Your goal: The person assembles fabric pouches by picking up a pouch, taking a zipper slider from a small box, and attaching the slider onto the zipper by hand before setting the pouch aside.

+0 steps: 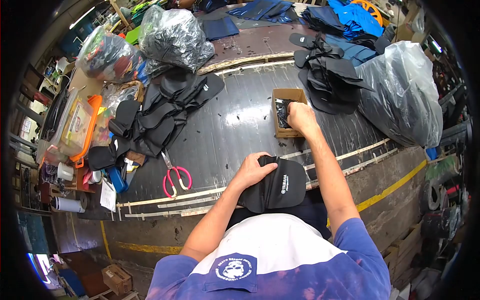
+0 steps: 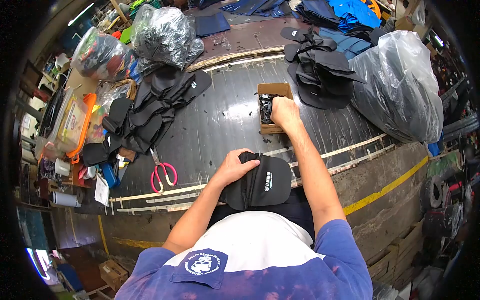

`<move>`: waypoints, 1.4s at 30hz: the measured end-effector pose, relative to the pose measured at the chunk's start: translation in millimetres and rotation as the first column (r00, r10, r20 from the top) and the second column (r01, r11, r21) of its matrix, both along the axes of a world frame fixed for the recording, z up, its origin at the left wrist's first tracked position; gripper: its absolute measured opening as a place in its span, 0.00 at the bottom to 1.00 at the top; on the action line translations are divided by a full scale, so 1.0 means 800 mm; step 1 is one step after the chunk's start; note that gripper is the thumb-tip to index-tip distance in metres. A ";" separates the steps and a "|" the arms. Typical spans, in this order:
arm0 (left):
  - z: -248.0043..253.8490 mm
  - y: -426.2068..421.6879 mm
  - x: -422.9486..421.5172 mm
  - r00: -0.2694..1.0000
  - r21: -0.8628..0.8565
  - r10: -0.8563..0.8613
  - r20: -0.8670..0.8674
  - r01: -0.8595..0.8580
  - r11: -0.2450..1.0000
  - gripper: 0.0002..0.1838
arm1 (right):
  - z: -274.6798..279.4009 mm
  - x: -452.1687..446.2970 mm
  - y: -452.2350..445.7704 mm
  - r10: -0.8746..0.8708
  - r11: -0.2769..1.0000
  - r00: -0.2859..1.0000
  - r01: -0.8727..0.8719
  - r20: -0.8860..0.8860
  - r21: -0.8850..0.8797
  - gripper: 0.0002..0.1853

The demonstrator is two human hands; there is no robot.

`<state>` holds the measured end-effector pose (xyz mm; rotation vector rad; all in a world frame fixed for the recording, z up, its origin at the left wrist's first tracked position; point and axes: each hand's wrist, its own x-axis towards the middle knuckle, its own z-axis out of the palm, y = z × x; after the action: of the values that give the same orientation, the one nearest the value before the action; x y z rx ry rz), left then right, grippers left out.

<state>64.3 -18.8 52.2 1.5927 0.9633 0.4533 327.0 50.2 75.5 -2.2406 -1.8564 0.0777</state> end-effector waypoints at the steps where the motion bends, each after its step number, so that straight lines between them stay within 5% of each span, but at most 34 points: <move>1: 0.001 0.001 0.000 1.000 -0.004 0.004 -0.006 -0.004 1.000 0.17 | -0.002 0.001 -0.002 0.001 0.998 1.000 0.001 -0.025 0.069 0.09; 6: 0.000 0.000 0.001 1.000 0.009 -0.002 0.000 0.002 1.000 0.16 | 0.009 0.003 -0.026 0.035 0.997 0.991 -0.027 -0.126 0.068 0.11; 9: 0.002 0.001 0.002 1.000 0.004 -0.001 0.010 0.001 1.000 0.16 | 0.015 -0.011 -0.044 0.064 0.888 0.984 0.020 -0.166 0.460 0.13; 10: 0.004 0.001 0.001 1.000 -0.010 0.004 0.012 -0.004 1.000 0.16 | 0.016 -0.011 -0.054 0.065 0.890 0.984 0.019 -0.166 0.456 0.13; 11: 0.004 0.000 0.001 1.000 -0.025 0.009 0.013 -0.009 1.000 0.16 | 0.018 -0.010 -0.067 0.114 0.923 0.836 0.111 -0.537 0.369 0.13; 13: -0.002 0.000 0.000 1.000 -0.015 0.010 0.020 -0.010 1.000 0.15 | 0.018 -0.009 -0.098 0.085 0.978 0.183 0.173 -0.979 0.117 0.14; 14: -0.006 0.002 0.001 0.999 0.003 0.009 0.031 -0.009 1.000 0.15 | 0.019 -0.010 -0.112 0.079 0.977 0.184 0.181 -0.980 0.113 0.14; 17: -0.006 0.002 0.004 0.999 -0.003 -0.007 0.037 0.007 1.000 0.14 | 0.017 -0.016 -0.156 0.006 0.989 -0.106 0.146 -0.994 -0.010 0.14; 29: -0.003 0.003 0.004 0.999 -0.078 0.006 0.039 -0.003 0.997 0.14 | -0.043 -0.038 -0.178 -0.056 0.995 -0.545 0.035 -0.837 -0.089 0.15; 34: -0.003 0.004 0.004 1.000 -0.046 0.001 0.023 0.000 0.999 0.15 | -0.056 -0.051 -0.175 -0.056 0.996 -0.641 0.016 -0.766 -0.086 0.14; 38: -0.007 0.005 0.003 0.999 -0.056 -0.012 0.036 0.014 0.998 0.15 | -0.062 -0.060 -0.177 -0.076 0.994 -0.564 0.022 -0.822 -0.107 0.13; 42: -0.007 0.005 0.001 0.998 -0.053 -0.015 0.064 0.018 0.998 0.16 | -0.052 -0.073 -0.178 -0.106 0.989 -0.348 0.059 -0.931 -0.134 0.14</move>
<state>65.3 -14.9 46.8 1.5276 0.9066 0.4603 268.8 -91.9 33.7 -1.0825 -0.4959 1.5017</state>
